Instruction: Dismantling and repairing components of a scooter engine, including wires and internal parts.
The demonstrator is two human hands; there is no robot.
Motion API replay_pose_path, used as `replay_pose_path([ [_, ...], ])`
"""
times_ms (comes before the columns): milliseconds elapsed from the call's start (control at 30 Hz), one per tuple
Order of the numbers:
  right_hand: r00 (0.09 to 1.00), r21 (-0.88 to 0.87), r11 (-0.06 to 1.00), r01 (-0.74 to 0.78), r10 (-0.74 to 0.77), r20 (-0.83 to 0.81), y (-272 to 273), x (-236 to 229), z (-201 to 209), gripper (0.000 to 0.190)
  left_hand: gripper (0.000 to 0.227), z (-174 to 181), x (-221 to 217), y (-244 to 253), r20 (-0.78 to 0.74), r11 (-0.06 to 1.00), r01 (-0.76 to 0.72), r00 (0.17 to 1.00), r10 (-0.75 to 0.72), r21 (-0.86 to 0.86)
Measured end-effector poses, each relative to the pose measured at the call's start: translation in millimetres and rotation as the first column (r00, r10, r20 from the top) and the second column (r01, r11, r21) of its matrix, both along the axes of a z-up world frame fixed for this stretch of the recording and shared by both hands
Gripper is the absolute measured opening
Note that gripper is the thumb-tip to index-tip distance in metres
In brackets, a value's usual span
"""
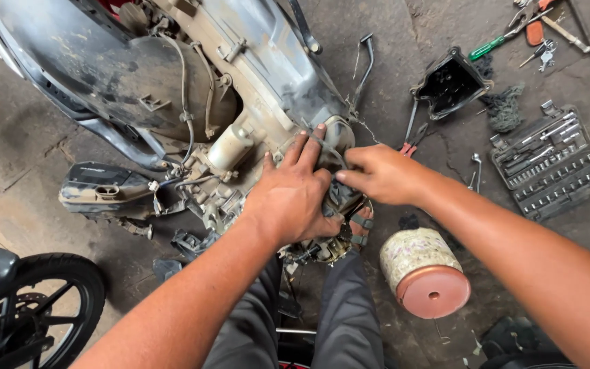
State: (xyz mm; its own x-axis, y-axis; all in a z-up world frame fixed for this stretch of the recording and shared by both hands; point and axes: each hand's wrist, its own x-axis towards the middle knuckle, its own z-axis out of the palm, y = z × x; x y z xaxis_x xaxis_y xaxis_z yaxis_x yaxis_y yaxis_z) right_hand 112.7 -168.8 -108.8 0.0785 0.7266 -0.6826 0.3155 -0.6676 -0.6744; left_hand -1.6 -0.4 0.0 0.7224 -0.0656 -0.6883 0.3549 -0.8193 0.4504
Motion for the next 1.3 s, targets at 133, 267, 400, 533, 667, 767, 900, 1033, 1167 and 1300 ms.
replay_pose_path([
  [133, 0.776, -0.102, 0.942, 0.32, -0.322, -0.542, -38.0, 6.2, -30.3, 0.039, 0.071, 1.2, 2.4, 0.4, -0.002, 1.0, 0.021, 1.0, -0.021, 0.001],
  [267, 0.851, -0.055, 0.952, 0.303, -0.296, -0.435, -41.5, -5.1, -20.4, 0.051, 0.07, -1.1, -0.7, -1.5, -0.029, 1.0, 0.027, 0.999, -0.027, 0.002],
  [400, 0.963, 0.252, 0.942, 0.222, -0.172, -0.208, -32.5, -6.8, -13.9, 0.035, 0.067, -1.7, 1.5, -0.7, 0.014, 1.0, 0.007, 1.0, -0.008, 0.02],
  [533, 0.988, 0.329, 0.932, 0.153, -0.148, -0.04, -33.3, -10.1, -10.7, 0.022, 0.065, -1.6, 0.4, -2.1, 0.004, 1.0, 0.012, 1.0, -0.012, 0.026],
  [667, 0.974, 0.35, 0.911, 0.218, -0.225, -0.023, -31.8, -18.0, -5.6, 0.019, 0.065, -2.5, -0.6, -2.1, 0.005, 0.999, 0.015, 1.0, -0.015, 0.037],
  [767, 0.962, 0.361, 0.893, 0.269, -0.265, -0.061, -32.5, -15.7, -8.9, 0.019, 0.066, -2.8, 0.6, -2.2, 0.027, 0.999, 0.022, 0.999, -0.023, 0.041],
  [900, 0.917, 0.189, 0.923, 0.334, -0.272, -0.293, -35.4, -8.8, -33.2, 0.023, 0.065, -1.5, 0.9, -2.2, 0.007, 0.999, 0.022, 1.0, -0.022, 0.038],
  [1033, 0.901, -0.148, 0.97, 0.193, -0.235, -0.365, -7.6, 7.8, -11.1, 0.029, 0.066, -5.3, -2.3, -3.5, 0.032, 0.999, 0.015, 0.999, -0.016, 0.029],
  [1167, 0.984, 0.008, 0.999, -0.042, 0.043, -0.175, 13.7, 20.8, -1.9, 0.032, 0.065, -5.2, -2.6, -3.0, 0.058, 1.0, -0.007, 0.998, 0.005, 0.03],
  [1300, 0.963, 0.066, 0.984, -0.163, 0.173, -0.208, 15.6, 30.6, -7.4, 0.029, 0.064, -4.0, -2.3, -2.2, 0.036, 1.0, -0.01, 0.999, 0.009, 0.023],
])
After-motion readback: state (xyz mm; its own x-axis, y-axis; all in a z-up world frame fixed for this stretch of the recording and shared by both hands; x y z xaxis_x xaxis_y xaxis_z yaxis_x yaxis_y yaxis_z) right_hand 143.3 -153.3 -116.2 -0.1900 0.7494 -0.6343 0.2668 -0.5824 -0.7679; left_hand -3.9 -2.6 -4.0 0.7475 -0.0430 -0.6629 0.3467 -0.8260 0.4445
